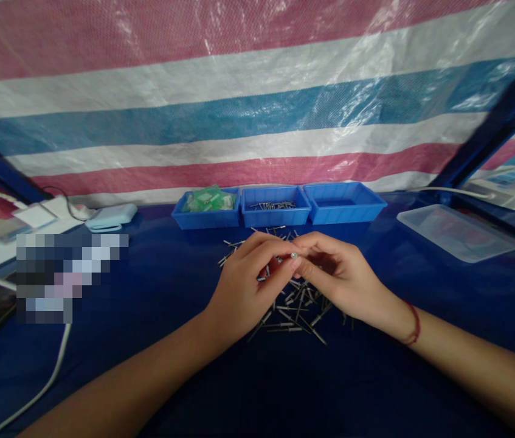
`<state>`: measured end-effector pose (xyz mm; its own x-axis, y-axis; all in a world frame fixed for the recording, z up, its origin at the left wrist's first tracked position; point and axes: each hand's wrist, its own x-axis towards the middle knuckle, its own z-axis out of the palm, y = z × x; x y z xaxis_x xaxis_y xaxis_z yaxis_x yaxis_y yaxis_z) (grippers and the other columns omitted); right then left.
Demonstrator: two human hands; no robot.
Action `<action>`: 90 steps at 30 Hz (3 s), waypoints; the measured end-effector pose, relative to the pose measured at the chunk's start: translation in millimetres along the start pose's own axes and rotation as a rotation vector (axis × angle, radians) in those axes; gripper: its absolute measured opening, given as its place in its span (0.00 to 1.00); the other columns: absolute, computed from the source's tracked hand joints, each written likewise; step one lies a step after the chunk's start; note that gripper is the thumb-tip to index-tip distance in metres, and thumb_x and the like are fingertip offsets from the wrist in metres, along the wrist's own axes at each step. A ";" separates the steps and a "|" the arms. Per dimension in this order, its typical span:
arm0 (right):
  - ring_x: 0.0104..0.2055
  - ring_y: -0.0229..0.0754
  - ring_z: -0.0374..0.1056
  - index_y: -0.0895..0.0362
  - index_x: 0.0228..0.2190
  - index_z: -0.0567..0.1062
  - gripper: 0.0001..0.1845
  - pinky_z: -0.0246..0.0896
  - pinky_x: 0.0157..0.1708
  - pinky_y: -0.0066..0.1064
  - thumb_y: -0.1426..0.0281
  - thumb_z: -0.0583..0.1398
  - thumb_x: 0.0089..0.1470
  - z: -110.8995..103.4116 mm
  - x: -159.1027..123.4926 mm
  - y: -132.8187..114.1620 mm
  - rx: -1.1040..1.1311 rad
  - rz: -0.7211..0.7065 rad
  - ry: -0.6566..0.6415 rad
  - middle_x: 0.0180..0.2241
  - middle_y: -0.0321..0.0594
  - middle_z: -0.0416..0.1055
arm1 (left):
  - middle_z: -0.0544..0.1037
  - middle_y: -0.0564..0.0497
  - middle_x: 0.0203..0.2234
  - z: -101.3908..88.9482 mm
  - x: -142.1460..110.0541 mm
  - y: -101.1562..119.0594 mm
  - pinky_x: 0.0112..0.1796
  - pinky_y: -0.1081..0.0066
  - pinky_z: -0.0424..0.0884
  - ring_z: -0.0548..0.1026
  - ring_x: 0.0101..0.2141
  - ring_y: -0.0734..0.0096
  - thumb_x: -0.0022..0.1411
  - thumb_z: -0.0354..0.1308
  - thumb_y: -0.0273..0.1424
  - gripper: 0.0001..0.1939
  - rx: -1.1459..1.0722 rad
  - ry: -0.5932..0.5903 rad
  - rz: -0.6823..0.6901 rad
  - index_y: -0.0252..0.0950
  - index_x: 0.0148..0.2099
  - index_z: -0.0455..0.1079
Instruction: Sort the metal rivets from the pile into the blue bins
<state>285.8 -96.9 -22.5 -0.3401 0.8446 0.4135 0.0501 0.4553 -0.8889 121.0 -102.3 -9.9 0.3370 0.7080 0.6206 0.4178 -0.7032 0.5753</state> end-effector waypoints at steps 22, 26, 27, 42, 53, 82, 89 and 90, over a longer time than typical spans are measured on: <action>0.30 0.40 0.65 0.56 0.31 0.71 0.04 0.61 0.29 0.34 0.70 0.57 0.54 -31.7 30.7 -4.2 -0.768 -0.232 0.335 0.31 0.41 0.70 | 0.72 0.50 0.38 -8.4 7.3 -11.7 0.30 0.74 0.67 0.70 0.27 0.78 0.60 0.53 0.25 0.11 0.048 0.006 -0.188 0.37 0.46 0.67; 0.36 0.46 0.66 0.58 0.31 0.73 0.06 0.63 0.38 0.39 0.71 0.56 0.53 -44.4 67.7 15.4 -0.983 -0.282 0.352 0.32 0.45 0.68 | 0.73 0.50 0.35 -17.5 13.8 -27.6 0.33 0.72 0.67 0.69 0.27 0.77 0.59 0.52 0.23 0.09 0.125 -0.007 -0.175 0.36 0.41 0.70; 0.39 0.48 0.66 0.58 0.31 0.74 0.06 0.62 0.40 0.41 0.71 0.56 0.53 -45.4 75.1 21.0 -1.027 -0.296 0.349 0.33 0.46 0.68 | 0.73 0.50 0.35 -19.7 15.2 -32.1 0.33 0.71 0.67 0.70 0.28 0.76 0.59 0.51 0.23 0.09 0.151 -0.020 -0.183 0.36 0.40 0.71; 0.38 0.46 0.68 0.56 0.27 0.73 0.06 0.64 0.37 0.37 0.69 0.57 0.52 -43.7 16.2 23.1 -0.851 -0.074 0.282 0.33 0.43 0.71 | 0.75 0.50 0.30 -22.9 13.2 -38.5 0.37 0.67 0.66 0.71 0.33 0.68 0.58 0.53 0.29 0.07 0.316 -0.387 -0.089 0.35 0.34 0.71; 0.38 0.44 0.68 0.57 0.27 0.74 0.07 0.63 0.40 0.37 0.72 0.56 0.51 -31.4 12.6 28.2 -0.765 -0.082 0.149 0.35 0.43 0.69 | 0.72 0.49 0.36 -9.6 8.2 -26.8 0.40 0.65 0.64 0.68 0.36 0.67 0.59 0.51 0.25 0.10 0.426 -0.516 0.043 0.36 0.39 0.72; 0.38 0.40 0.67 0.58 0.30 0.73 0.06 0.62 0.41 0.34 0.76 0.56 0.52 -21.3 8.1 14.2 -0.606 -0.210 0.079 0.34 0.42 0.70 | 0.73 0.52 0.34 -1.4 7.4 -18.0 0.40 0.66 0.64 0.70 0.36 0.68 0.65 0.47 0.30 0.08 0.294 -0.291 -0.201 0.37 0.38 0.67; 0.33 0.37 0.68 0.57 0.33 0.73 0.04 0.63 0.34 0.31 0.73 0.58 0.53 -7.3 2.6 3.6 -0.354 -0.172 0.034 0.31 0.38 0.72 | 0.74 0.54 0.31 0.1 8.0 -17.5 0.35 0.72 0.65 0.72 0.33 0.72 0.62 0.52 0.34 0.07 -0.085 -0.161 -0.395 0.37 0.39 0.66; 0.33 0.37 0.67 0.57 0.33 0.72 0.04 0.63 0.33 0.30 0.71 0.58 0.53 -5.4 1.9 3.4 -0.323 -0.135 0.048 0.31 0.38 0.72 | 0.74 0.54 0.31 0.7 7.8 -17.7 0.35 0.71 0.65 0.72 0.33 0.72 0.61 0.53 0.34 0.07 -0.126 -0.158 -0.404 0.37 0.39 0.65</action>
<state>290.4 -92.2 -23.6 -0.3194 0.7795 0.5389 0.3044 0.6229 -0.7206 116.8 -84.3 -15.6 0.2969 0.9218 0.2492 0.4394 -0.3636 0.8214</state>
